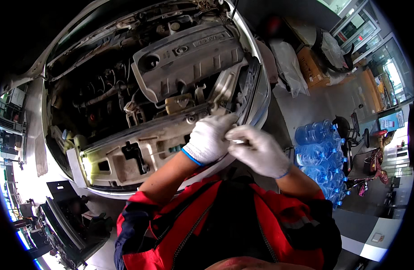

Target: The person removes a plastic engine cover, selects a socket wrench from a tool cart, and uses it to loosen and remove bolts from the engine bay. The person then removes a metal bracket and continues to work on components within the engine compartment.

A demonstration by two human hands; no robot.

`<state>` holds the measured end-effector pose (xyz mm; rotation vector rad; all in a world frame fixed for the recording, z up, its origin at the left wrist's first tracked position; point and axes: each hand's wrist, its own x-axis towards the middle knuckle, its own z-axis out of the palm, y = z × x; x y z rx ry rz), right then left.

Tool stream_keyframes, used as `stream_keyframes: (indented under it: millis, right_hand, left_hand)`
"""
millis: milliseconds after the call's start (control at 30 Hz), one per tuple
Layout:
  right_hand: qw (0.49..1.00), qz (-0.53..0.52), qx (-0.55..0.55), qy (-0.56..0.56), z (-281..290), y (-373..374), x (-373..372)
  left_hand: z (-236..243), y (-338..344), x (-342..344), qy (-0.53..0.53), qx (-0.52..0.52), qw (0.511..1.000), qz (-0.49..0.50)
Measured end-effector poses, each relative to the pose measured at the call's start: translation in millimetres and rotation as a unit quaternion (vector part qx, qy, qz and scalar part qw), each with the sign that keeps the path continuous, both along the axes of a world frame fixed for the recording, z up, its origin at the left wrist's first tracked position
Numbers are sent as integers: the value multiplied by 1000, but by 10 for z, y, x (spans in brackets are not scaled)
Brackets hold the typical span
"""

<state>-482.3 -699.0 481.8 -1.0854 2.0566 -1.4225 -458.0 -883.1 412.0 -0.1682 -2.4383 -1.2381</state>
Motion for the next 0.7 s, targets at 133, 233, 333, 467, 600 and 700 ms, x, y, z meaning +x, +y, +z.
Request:
stream_keyframes:
  millis: [133, 233, 333, 467, 600, 700]
  right_hand:
    - [999, 19, -24, 23, -472, -442, -303]
    - [974, 19, 0, -228, -213, -544, -1188]
    - [952, 38, -123, -276, -231, -550, -1888]
    - [944, 9, -179, -278, 38, -599, -3344]
    - [977, -40, -149, -144, 210, -1127, -4436]
    - [991, -46, -116, -42, 221, -1773, -4929]
  left_hand:
    - [-575, -249, -161, 41, -38, 974, 220]
    - [-689, -584, -534, 49, -133, 931, 336]
    - [-951, -968, -537, -24, -203, 893, 400]
    - [-1227, -1105, -489, -73, -228, 851, 468]
    - [-1297, -1087, -569, -93, -267, 802, 525]
    - [-1323, -1036, -498, -98, -259, 797, 537]
